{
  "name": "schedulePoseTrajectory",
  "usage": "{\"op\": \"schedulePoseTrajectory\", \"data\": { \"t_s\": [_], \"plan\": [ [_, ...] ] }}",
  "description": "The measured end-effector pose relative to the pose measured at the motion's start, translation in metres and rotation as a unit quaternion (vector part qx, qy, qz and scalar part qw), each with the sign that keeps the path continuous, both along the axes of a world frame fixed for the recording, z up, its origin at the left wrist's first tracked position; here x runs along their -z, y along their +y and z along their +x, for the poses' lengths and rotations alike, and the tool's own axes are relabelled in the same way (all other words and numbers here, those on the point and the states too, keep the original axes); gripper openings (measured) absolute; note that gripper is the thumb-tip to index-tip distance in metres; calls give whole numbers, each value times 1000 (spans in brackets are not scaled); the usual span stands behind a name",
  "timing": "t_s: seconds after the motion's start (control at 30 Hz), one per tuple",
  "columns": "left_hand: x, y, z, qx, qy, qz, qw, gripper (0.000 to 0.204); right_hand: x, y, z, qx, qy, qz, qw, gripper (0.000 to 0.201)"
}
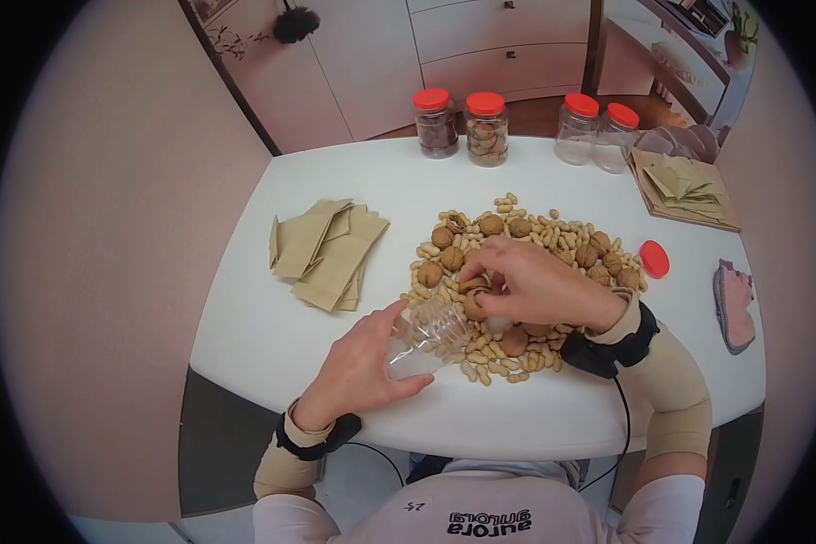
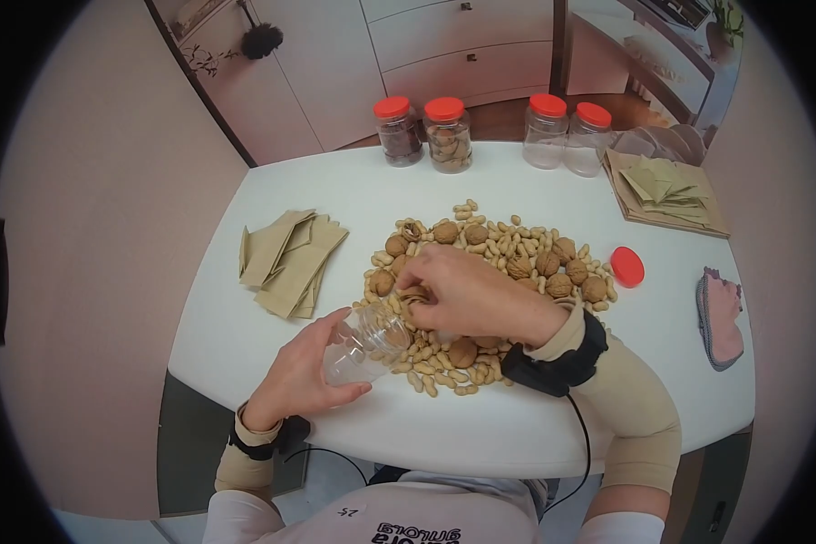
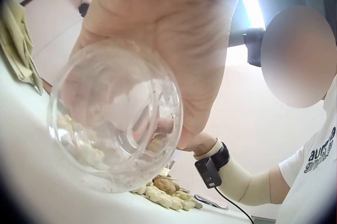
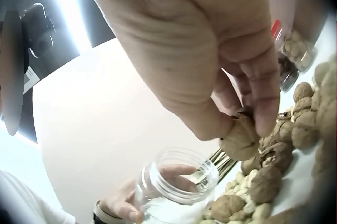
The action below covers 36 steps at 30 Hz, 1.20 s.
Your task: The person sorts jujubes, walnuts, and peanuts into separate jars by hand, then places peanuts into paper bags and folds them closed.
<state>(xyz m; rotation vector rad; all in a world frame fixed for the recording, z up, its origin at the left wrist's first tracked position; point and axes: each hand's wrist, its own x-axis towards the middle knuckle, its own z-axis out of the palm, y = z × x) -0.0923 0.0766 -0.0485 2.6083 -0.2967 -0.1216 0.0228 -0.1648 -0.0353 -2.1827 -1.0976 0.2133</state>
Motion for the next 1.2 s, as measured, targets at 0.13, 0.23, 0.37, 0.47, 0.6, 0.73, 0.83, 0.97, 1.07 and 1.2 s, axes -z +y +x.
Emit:
{"op": "schedulePoseTrajectory", "data": {
  "t_s": [0.13,0.23,0.37,0.47,0.6,0.73,0.83,0.97,1.07,1.2],
  "plan": [
    [2,1,-2,-3,-3,-13,1000,94,6,18,-7,-43,26,61,997,30],
    [5,4,-4,1,-33,-20,999,91,15,27,-10,-56,31,64,996,28],
    [3,5,-4,-9,-24,-30,999,93,9,29,-17,-48,50,99,993,24],
    [3,4,-4,-18,-8,-29,999,95,12,28,-15,-57,63,98,992,23],
    [2,4,-5,-18,-8,-40,999,95,8,20,-2,-30,-6,84,996,23],
    [4,5,-5,-22,-9,-49,999,95,19,8,21,-5,-73,-15,997,26],
    [3,5,-6,-25,-6,-49,998,95,38,9,28,-54,-114,-100,987,31],
    [5,7,-6,-28,-10,-57,998,94,44,14,25,-62,-104,-167,978,36],
    [7,8,-7,-29,-12,-63,998,95,40,16,23,-50,-107,-201,972,38],
    [6,8,-6,-29,-9,-66,997,95,29,14,20,-25,-99,-178,979,39]
  ]
}}
